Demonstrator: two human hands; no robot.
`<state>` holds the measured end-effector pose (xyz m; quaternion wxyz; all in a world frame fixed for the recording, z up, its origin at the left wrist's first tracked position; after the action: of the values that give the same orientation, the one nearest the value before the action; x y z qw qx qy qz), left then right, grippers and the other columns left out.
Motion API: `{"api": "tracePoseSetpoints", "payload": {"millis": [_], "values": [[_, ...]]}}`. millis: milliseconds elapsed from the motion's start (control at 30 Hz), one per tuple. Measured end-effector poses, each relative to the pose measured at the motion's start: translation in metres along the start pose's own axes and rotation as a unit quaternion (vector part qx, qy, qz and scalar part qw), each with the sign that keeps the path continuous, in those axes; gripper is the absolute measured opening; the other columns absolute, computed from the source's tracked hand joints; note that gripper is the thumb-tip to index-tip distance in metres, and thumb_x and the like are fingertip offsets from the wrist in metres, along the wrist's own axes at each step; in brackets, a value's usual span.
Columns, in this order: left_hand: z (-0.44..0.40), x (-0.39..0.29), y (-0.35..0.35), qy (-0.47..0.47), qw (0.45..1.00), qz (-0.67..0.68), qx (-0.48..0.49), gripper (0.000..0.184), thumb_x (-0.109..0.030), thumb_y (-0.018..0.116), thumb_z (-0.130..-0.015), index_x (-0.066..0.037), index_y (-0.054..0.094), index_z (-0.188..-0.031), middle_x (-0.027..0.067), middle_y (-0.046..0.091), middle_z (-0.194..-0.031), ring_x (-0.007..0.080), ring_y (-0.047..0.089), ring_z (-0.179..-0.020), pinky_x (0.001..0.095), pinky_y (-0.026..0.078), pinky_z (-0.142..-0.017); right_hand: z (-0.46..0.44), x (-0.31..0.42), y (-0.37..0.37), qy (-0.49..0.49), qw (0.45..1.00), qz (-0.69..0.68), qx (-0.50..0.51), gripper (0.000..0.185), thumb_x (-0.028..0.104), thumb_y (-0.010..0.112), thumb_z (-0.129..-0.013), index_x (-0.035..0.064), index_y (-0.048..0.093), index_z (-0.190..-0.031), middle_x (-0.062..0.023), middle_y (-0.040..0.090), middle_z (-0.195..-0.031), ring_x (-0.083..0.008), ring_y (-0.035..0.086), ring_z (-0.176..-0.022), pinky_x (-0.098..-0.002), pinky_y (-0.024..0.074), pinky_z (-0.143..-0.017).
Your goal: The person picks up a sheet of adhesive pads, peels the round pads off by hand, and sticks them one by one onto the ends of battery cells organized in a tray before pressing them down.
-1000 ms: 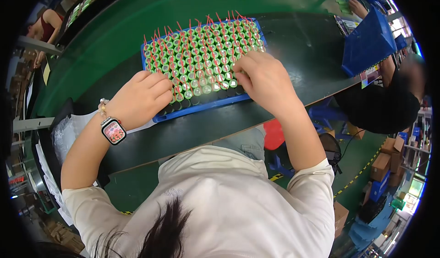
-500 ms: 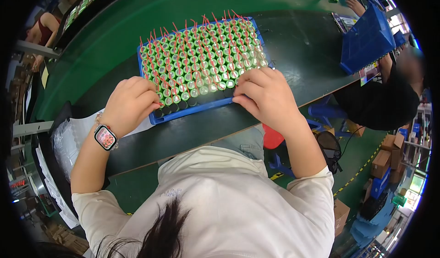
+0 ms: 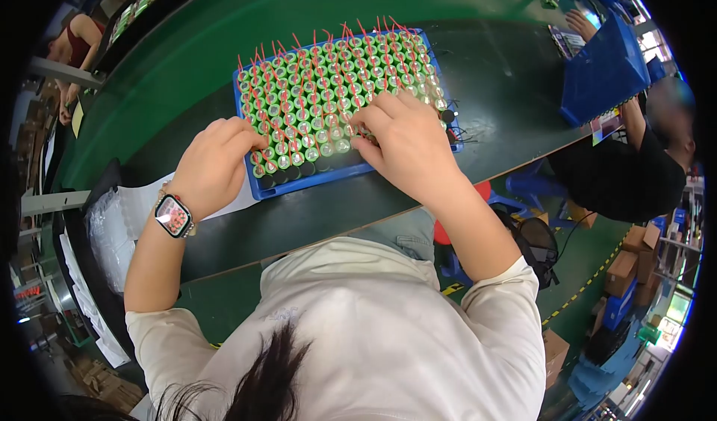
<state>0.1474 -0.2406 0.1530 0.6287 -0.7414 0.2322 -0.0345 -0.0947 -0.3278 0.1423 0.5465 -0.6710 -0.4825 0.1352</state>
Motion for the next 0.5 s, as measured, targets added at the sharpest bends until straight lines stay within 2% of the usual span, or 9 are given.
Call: {"api": "tracePoseSetpoints", "payload": {"millis": [67, 233, 333, 500], "values": [[-0.003, 0.002, -0.003, 0.0, 0.999, 0.01, 0.046, 0.022, 0.004, 0.057, -0.072, -0.008, 0.064, -0.089, 0.0077, 0.058, -0.088, 0.029, 0.056, -0.087, 0.041, 0.047, -0.075, 0.002, 0.001, 0.002, 0.011, 1.0, -0.005, 0.0, 0.013, 0.008, 0.074, -0.075, 0.0078, 0.064, -0.083, -0.0059, 0.062, -0.085, -0.0267, 0.06, -0.08, -0.0388, 0.0482, -0.07], [-0.01, 0.003, -0.009, 0.007, 0.998, 0.009, 0.061, 0.014, 0.0, 0.058, -0.075, -0.009, 0.065, -0.083, 0.0075, 0.058, -0.085, 0.0282, 0.057, -0.084, 0.0407, 0.047, -0.074, 0.01, -0.002, 0.005, 0.013, 0.998, -0.053, -0.029, 0.016, 0.003, 0.074, -0.072, 0.0089, 0.061, -0.081, -0.0038, 0.064, -0.076, -0.0259, 0.061, -0.073, -0.0364, 0.0485, -0.066], [-0.011, 0.002, -0.01, 0.02, 0.997, 0.021, 0.068, 0.009, -0.003, 0.06, -0.077, -0.009, 0.065, -0.081, 0.0069, 0.058, -0.085, 0.0274, 0.057, -0.085, 0.0405, 0.047, -0.075, 0.014, -0.001, 0.005, -0.034, 0.995, -0.076, -0.054, 0.018, 0.001, 0.073, -0.07, 0.0092, 0.062, -0.081, -0.0043, 0.066, -0.079, -0.0255, 0.061, -0.071, -0.0362, 0.0489, -0.066], [-0.01, -0.001, -0.01, 0.042, 0.997, 0.036, 0.044, 0.005, -0.009, 0.067, -0.078, -0.008, 0.064, -0.081, 0.0053, 0.058, -0.088, 0.0253, 0.057, -0.091, 0.0397, 0.046, -0.078, 0.03, -0.005, 0.001, -0.069, 0.994, -0.069, -0.04, 0.023, -0.001, 0.073, -0.067, 0.0093, 0.061, -0.084, -0.0028, 0.067, -0.082, -0.0241, 0.061, -0.072, -0.0355, 0.0493, -0.066]]}}
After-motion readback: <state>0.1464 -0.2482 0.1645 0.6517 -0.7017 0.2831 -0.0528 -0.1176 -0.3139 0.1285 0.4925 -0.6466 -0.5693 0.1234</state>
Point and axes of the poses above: each hand's wrist, its own z-axis away from the middle knuckle, its own y-axis out of the palm, x = y × z, the point moved 3 cm from there along -z, towards the middle knuckle
